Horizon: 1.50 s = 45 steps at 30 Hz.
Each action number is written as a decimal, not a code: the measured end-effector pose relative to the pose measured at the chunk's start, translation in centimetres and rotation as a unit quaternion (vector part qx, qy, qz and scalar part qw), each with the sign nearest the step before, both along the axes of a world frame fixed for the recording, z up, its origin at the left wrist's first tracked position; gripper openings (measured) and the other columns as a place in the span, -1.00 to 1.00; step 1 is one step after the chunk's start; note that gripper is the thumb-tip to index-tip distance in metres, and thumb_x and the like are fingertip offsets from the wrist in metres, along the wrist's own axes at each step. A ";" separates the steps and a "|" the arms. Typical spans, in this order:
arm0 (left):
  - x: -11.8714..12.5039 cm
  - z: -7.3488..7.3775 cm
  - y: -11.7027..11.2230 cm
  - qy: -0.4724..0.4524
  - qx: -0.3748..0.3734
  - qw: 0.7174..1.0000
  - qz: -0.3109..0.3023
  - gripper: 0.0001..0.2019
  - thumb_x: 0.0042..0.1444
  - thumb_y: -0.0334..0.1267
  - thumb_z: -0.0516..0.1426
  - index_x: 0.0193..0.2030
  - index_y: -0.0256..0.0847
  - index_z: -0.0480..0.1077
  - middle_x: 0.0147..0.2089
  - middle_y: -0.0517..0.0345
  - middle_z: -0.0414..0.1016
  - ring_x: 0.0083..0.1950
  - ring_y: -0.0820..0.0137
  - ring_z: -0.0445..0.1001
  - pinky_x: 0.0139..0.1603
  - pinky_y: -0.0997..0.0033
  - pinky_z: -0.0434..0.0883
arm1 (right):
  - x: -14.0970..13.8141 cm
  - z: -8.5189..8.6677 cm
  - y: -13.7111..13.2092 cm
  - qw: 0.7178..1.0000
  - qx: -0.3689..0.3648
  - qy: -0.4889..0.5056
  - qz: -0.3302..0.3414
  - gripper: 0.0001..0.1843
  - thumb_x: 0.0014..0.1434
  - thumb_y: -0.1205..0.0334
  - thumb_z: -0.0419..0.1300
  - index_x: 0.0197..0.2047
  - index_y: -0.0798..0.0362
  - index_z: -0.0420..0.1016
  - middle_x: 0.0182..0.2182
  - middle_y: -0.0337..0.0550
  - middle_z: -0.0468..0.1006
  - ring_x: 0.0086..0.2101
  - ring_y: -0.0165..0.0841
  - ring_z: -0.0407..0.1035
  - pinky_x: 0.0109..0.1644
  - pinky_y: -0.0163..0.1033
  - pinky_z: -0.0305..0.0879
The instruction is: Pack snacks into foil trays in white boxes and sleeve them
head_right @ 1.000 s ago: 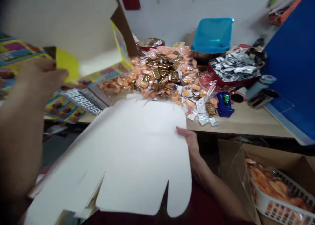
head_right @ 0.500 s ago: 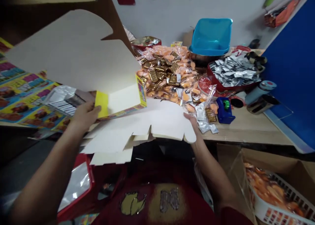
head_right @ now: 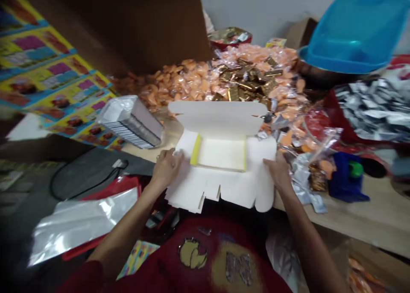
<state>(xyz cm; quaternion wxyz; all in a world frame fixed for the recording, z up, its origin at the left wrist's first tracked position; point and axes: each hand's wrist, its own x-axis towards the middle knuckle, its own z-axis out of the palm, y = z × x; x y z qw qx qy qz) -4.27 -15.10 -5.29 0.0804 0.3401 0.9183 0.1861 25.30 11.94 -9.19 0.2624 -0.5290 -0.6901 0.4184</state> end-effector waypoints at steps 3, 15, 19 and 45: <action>0.1 -0.7 -2.8 0.021 -0.088 0.995 0.044 -0.55 0.40 -0.03 0.04 0.25 -0.29 0.37 0.15 -0.31 0.41 0.17 -0.12 0.48 0.20 -0.04 0.43 | 0.0 -1.4 -1.8 0.993 0.080 -0.086 0.007 -0.13 0.07 0.01 0.17 0.40 0.23 0.31 0.32 0.30 0.40 0.28 0.12 0.32 0.41 0.20 0.19; -1.0 -2.5 1.6 0.028 -0.062 0.997 0.047 -0.73 0.37 -0.21 0.06 0.08 -0.30 0.42 0.11 -0.27 0.41 0.11 0.01 0.49 0.15 0.07 0.46 | -3.2 -1.5 4.6 0.969 0.163 -0.185 0.031 -0.08 0.20 0.10 0.06 0.55 0.36 0.11 0.35 0.44 0.31 0.35 0.19 0.21 0.43 0.22 0.15; -2.2 -2.6 -0.2 0.040 -0.056 0.996 0.050 -0.74 0.34 -0.18 0.09 0.01 -0.30 0.46 0.02 -0.24 0.48 0.07 -0.01 0.49 0.20 -0.02 0.43 | -2.3 -1.8 1.1 0.965 0.131 -0.227 0.034 -0.14 0.27 0.12 0.01 0.52 0.47 0.12 0.34 0.51 0.28 0.35 0.20 0.19 0.39 0.22 0.20; -1.3 -1.8 6.0 -0.099 0.195 0.974 -0.058 -0.54 0.36 -0.05 0.12 0.29 -0.25 0.39 0.03 -0.07 0.46 -0.23 0.31 0.50 -0.17 0.29 0.46 | -6.5 3.1 -1.1 0.962 0.169 -0.162 0.138 -0.43 0.40 0.22 -0.09 0.37 0.16 0.41 0.16 0.16 0.58 0.12 -0.04 0.46 0.21 0.01 0.38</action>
